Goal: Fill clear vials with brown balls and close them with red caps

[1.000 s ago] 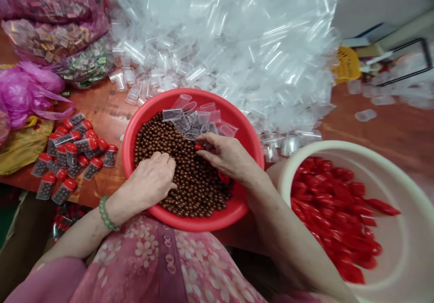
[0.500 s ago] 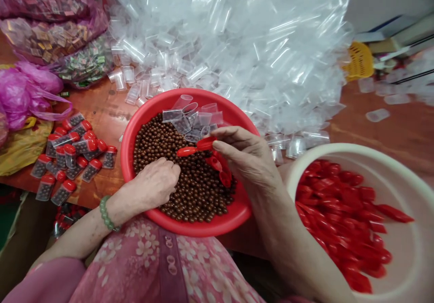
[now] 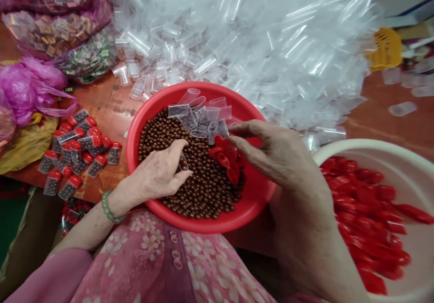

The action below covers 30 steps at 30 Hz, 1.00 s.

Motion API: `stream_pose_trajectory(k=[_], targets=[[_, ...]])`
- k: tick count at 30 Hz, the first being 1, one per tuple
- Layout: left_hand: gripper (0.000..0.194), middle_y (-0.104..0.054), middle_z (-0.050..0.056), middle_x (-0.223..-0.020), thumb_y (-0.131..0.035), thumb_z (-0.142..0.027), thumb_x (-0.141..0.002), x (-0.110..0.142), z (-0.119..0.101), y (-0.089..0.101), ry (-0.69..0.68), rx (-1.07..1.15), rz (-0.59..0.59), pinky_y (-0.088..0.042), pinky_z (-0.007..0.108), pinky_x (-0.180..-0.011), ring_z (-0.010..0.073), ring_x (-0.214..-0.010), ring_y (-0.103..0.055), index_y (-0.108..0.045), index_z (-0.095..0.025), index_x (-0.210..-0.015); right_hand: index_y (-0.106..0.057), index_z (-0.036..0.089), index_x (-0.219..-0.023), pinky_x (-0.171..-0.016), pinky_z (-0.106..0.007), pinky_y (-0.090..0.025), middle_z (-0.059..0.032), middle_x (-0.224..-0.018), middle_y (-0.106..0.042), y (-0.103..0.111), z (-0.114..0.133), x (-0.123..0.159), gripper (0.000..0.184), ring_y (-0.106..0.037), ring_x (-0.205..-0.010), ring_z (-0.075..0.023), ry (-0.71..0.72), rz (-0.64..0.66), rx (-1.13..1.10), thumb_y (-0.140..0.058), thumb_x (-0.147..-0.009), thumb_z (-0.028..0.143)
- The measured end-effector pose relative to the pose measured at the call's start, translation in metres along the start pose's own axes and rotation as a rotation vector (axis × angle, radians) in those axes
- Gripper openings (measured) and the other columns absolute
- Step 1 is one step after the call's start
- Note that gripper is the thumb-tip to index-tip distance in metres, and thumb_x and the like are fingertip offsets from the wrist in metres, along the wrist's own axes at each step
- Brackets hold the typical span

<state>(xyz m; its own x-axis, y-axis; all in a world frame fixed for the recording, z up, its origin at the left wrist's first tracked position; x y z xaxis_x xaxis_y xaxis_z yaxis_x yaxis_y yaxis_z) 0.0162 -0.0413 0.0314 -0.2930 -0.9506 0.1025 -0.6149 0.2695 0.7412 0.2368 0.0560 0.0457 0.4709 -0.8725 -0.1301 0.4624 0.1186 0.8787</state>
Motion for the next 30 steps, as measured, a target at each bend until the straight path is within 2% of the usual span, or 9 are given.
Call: stream_pose_trajectory(k=[2,4,6,8,12,16,21,25,30], targets=[[0.059,-0.067,0.016,-0.11,-0.057,-0.034,-0.089,0.0,0.002,-0.001,0.004,0.05,-0.025,-0.054,0.043,-0.085,0.0287,-0.096,-0.069,-0.033,-0.01,-0.137,-0.068,0.019,-0.102,-0.085,-0.054,-0.053,-0.0157,-0.104,-0.069,0.0,0.006,0.0,0.021,-0.066,-0.094,-0.0338,0.012,-0.066,0.158,-0.059,-0.087,0.031],[0.061,-0.067,0.015,-0.109,-0.058,-0.037,-0.089,-0.001,0.004,-0.001,0.009,0.083,-0.053,-0.054,0.042,-0.086,0.0289,-0.097,-0.07,-0.033,-0.011,-0.138,-0.065,0.018,-0.112,-0.092,-0.057,-0.05,-0.0186,-0.117,-0.064,-0.005,0.018,0.002,0.029,-0.062,-0.108,-0.037,0.111,-0.024,0.138,-0.061,-0.087,0.032],[0.059,-0.067,0.015,-0.112,-0.058,-0.037,-0.089,-0.002,0.005,0.001,0.029,0.103,-0.093,-0.054,0.042,-0.088,0.0293,-0.102,-0.069,-0.035,-0.012,-0.137,-0.061,0.021,-0.12,-0.091,-0.049,-0.054,-0.014,-0.118,-0.064,-0.015,0.034,0.007,0.035,-0.064,-0.108,-0.031,0.258,0.168,-0.063,-0.063,-0.087,0.031],[0.055,-0.067,0.015,-0.114,-0.058,-0.036,-0.088,-0.004,0.005,0.004,0.069,0.122,-0.136,-0.053,0.042,-0.091,0.0292,-0.105,-0.068,-0.038,-0.013,-0.134,-0.059,0.022,-0.121,-0.086,-0.041,-0.057,-0.01,-0.113,-0.067,-0.026,0.048,0.012,0.035,-0.067,-0.102,-0.0249,0.297,0.275,-0.248,-0.064,-0.087,0.029],[0.052,-0.069,0.013,-0.109,-0.063,-0.042,-0.086,-0.006,0.001,0.007,0.182,0.284,-0.195,-0.056,0.037,-0.085,0.025,-0.1,-0.07,-0.046,-0.015,-0.127,-0.063,0.02,-0.109,-0.08,-0.034,-0.057,-0.0071,-0.101,-0.072,-0.041,0.059,0.016,0.022,-0.07,-0.093,-0.0205,0.242,0.154,-0.372,-0.057,-0.088,0.017],[0.051,-0.069,0.01,-0.106,-0.067,-0.045,-0.082,-0.006,0.003,0.003,0.268,0.574,-0.186,-0.057,0.031,-0.081,0.0188,-0.09,-0.07,-0.05,-0.017,-0.121,-0.065,0.018,-0.103,-0.071,-0.029,-0.055,-0.0062,-0.089,-0.073,-0.04,0.055,0.015,0.017,-0.069,-0.079,-0.0179,0.211,0.06,-0.369,-0.056,-0.089,0.016],[0.039,-0.066,0.008,-0.105,-0.066,-0.031,-0.083,-0.008,0.011,-0.001,0.238,0.694,-0.083,-0.053,0.027,-0.074,0.013,-0.081,-0.064,-0.052,-0.017,-0.116,-0.065,0.018,-0.101,-0.071,-0.03,-0.054,-0.0074,-0.09,-0.072,-0.04,0.051,0.014,0.014,-0.068,-0.081,-0.019,0.231,0.107,-0.326,-0.055,-0.091,0.019],[0.042,-0.063,0.007,-0.102,-0.062,-0.019,-0.08,-0.01,0.011,0.0,0.268,0.815,-0.037,-0.05,0.026,-0.071,0.0109,-0.077,-0.059,-0.048,-0.015,-0.119,-0.065,0.018,-0.102,-0.076,-0.033,-0.055,-0.008,-0.091,-0.072,-0.042,0.05,0.014,0.014,-0.068,-0.084,-0.0205,0.234,0.108,-0.337,-0.055,-0.092,0.02],[0.045,-0.061,0.003,-0.095,-0.061,-0.017,-0.078,-0.01,0.011,0.002,0.246,0.774,-0.004,-0.047,0.026,-0.07,0.0105,-0.073,-0.055,-0.049,-0.015,-0.121,-0.066,0.019,-0.101,-0.075,-0.032,-0.054,-0.0064,-0.091,-0.072,-0.042,0.046,0.012,0.013,-0.068,-0.082,-0.0192,0.18,0.143,-0.414,-0.057,-0.092,0.021]])
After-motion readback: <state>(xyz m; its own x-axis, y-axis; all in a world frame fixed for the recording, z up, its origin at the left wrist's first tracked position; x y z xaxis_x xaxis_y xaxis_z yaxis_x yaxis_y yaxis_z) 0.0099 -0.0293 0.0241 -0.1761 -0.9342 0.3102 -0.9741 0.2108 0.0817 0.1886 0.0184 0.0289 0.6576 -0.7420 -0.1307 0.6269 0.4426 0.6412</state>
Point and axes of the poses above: each hand's wrist, its own x-axis away from the middle knuckle, its own y-axis out of the back of the hand, z = x × y, the point moved 1 cm from there along -x, towards the middle knuckle
